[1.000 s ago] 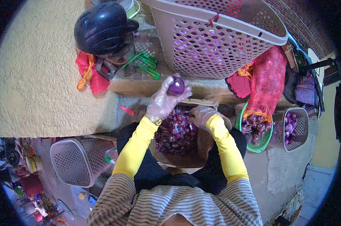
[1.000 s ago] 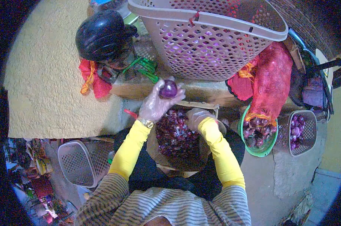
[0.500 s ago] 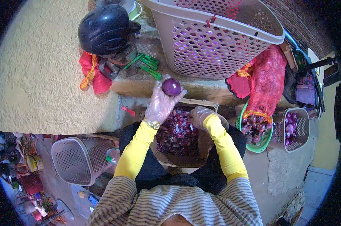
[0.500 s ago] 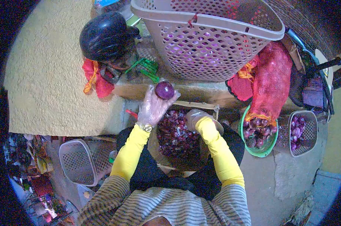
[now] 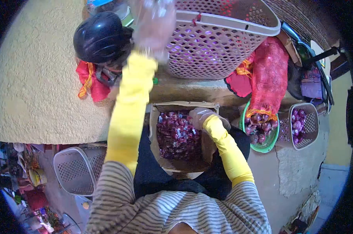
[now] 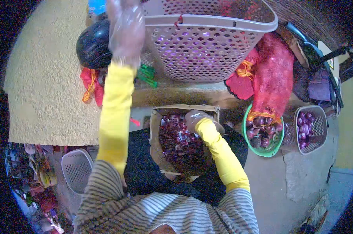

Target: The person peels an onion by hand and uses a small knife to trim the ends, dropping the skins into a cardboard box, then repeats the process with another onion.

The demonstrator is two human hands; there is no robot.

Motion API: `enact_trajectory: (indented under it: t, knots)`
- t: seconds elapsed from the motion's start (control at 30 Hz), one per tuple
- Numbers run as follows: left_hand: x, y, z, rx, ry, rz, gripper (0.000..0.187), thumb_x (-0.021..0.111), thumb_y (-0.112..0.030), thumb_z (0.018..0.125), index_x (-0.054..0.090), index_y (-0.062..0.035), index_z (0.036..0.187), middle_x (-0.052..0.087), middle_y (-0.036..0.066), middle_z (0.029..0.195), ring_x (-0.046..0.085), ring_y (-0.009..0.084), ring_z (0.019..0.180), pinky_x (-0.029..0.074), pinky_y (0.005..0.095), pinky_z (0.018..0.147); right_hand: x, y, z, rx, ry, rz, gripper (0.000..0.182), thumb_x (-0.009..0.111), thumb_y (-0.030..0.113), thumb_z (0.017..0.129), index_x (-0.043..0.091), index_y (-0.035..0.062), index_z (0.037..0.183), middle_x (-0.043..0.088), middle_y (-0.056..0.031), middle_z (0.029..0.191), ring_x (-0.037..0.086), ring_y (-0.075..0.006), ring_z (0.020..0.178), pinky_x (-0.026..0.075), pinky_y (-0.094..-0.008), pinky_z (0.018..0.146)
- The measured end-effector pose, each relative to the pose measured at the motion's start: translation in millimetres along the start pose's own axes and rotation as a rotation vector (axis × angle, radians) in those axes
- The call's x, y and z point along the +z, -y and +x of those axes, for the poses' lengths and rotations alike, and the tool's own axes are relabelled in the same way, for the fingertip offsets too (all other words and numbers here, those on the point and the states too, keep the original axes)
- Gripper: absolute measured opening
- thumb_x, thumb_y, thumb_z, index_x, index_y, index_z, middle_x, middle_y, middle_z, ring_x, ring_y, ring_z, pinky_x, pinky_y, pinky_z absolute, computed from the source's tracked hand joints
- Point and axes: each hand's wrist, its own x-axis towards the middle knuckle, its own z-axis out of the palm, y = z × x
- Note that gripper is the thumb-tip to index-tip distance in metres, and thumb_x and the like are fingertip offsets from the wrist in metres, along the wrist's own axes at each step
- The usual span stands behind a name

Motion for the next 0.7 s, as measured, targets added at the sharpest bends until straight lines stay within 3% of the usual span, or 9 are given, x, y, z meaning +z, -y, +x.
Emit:
enact_trajectory:
  t: [0.03, 0.07, 0.23, 0.33, 0.4, 0.47, 0.53, 0.63, 0.7]
  knots:
    - [12.5, 6.2, 13.6, 0.131, -0.049, 0.138, 0.053, 0.048, -0.038, 0.105, 0.043, -0.0050, 0.146, 0.054, 0.021, 0.138, 0.055, 0.0284, 0.124, 0.041, 0.0380, 0.106, -3.1, 0.1, -3.5, -0.051, -0.006, -0.026, 0.028, 0.059, 0.026, 0.091, 0.073, 0.0105, 0.110, 0.070, -0.0157, 0.113, 0.066, -0.0369, 0.108, 0.052, -0.0509, 0.092]
    - [22.8, 9.5, 12.8, -0.011, 0.027, 0.022, 0.051, 0.050, -0.035, 0.104, 0.043, -0.0033, 0.144, 0.059, 0.023, 0.128, 0.060, 0.0314, 0.115, 0.045, 0.0401, 0.101, -5.7, -0.8, -6.6, -0.102, -0.012, -0.054, 0.036, 0.056, 0.035, 0.093, 0.071, 0.0045, 0.104, 0.070, -0.0203, 0.106, 0.066, -0.0390, 0.104, 0.052, -0.0477, 0.090]
    - [18.3, 48.2, -0.5, 0.271, 0.511, 0.832, 0.034, 0.057, -0.032, 0.098, 0.071, -0.0015, 0.105, 0.069, 0.025, 0.107, 0.067, 0.0410, 0.091, 0.051, 0.0459, 0.086, 20.8, -15.9, 17.6, -0.127, -0.034, -0.050, 0.033, 0.056, 0.033, 0.091, 0.073, 0.0057, 0.100, 0.071, -0.0208, 0.102, 0.068, -0.0384, 0.098, 0.053, -0.0477, 0.088]
    - [23.1, 33.5, -7.8, 0.275, 0.274, 0.728, 0.033, 0.060, -0.031, 0.095, 0.074, -0.0027, 0.088, 0.071, 0.023, 0.103, 0.068, 0.0414, 0.086, 0.051, 0.0474, 0.084, 21.1, -14.0, 20.0, -0.099, -0.002, -0.049, 0.034, 0.057, 0.033, 0.091, 0.072, 0.0054, 0.102, 0.071, -0.0210, 0.104, 0.068, -0.0386, 0.098, 0.053, -0.0474, 0.088]
    - [21.1, 24.7, -12.3, 0.230, 0.237, 0.619, 0.031, 0.061, -0.032, 0.094, 0.074, -0.0037, 0.098, 0.069, 0.024, 0.112, 0.068, 0.0401, 0.094, 0.050, 0.0488, 0.089, 14.8, -12.6, 15.0, -0.099, -0.010, -0.049, 0.035, 0.058, 0.034, 0.090, 0.072, 0.0050, 0.104, 0.070, -0.0216, 0.106, 0.067, -0.0388, 0.099, 0.053, -0.0471, 0.089]
    - [11.2, -4.4, -22.4, 0.185, 0.370, 0.452, 0.035, 0.063, -0.036, 0.093, 0.071, -0.0068, 0.111, 0.057, 0.026, 0.136, 0.056, 0.0385, 0.124, 0.041, 0.0520, 0.107, 6.7, -9.4, 7.3, -0.100, -0.015, -0.047, 0.036, 0.059, 0.035, 0.090, 0.071, 0.0046, 0.106, 0.070, -0.0222, 0.108, 0.067, -0.0389, 0.100, 0.053, -0.0468, 0.090]
    - [-16.7, -24.6, -59.6, 0.383, 0.506, 0.634, 0.039, 0.063, -0.026, 0.092, 0.062, -0.0058, 0.126, 0.060, 0.016, 0.123, 0.055, 0.0343, 0.123, 0.055, 0.0454, 0.091, -2.1, -5.7, 2.4, -0.044, -0.012, -0.025, 0.030, 0.063, 0.018, 0.086, 0.074, 0.0072, 0.112, 0.068, -0.0195, 0.119, 0.066, -0.0394, 0.110, 0.052, -0.0523, 0.095]
    - [-56.9, -92.3, -105.5, 0.252, 1.010, 0.534, 0.038, 0.063, -0.026, 0.092, 0.062, -0.0055, 0.124, 0.061, 0.017, 0.122, 0.056, 0.0345, 0.121, 0.054, 0.0455, 0.091, -45.9, 3.2, -33.9, 0.003, 0.043, -0.006, 0.031, 0.061, 0.021, 0.087, 0.073, 0.0051, 0.111, 0.069, -0.0226, 0.114, 0.066, -0.0393, 0.109, 0.052, -0.0486, 0.095]
    - [-69.0, -132.1, -123.6, 0.107, 1.311, 0.329, 0.038, 0.063, -0.026, 0.092, 0.062, -0.0053, 0.123, 0.061, 0.017, 0.121, 0.056, 0.0346, 0.120, 0.054, 0.0457, 0.091, -51.6, -28.4, -47.3, -0.074, -0.173, 0.104, 0.036, 0.059, 0.029, 0.091, 0.068, 0.0077, 0.119, 0.067, -0.0220, 0.118, 0.065, -0.0376, 0.111, 0.051, -0.0494, 0.095]
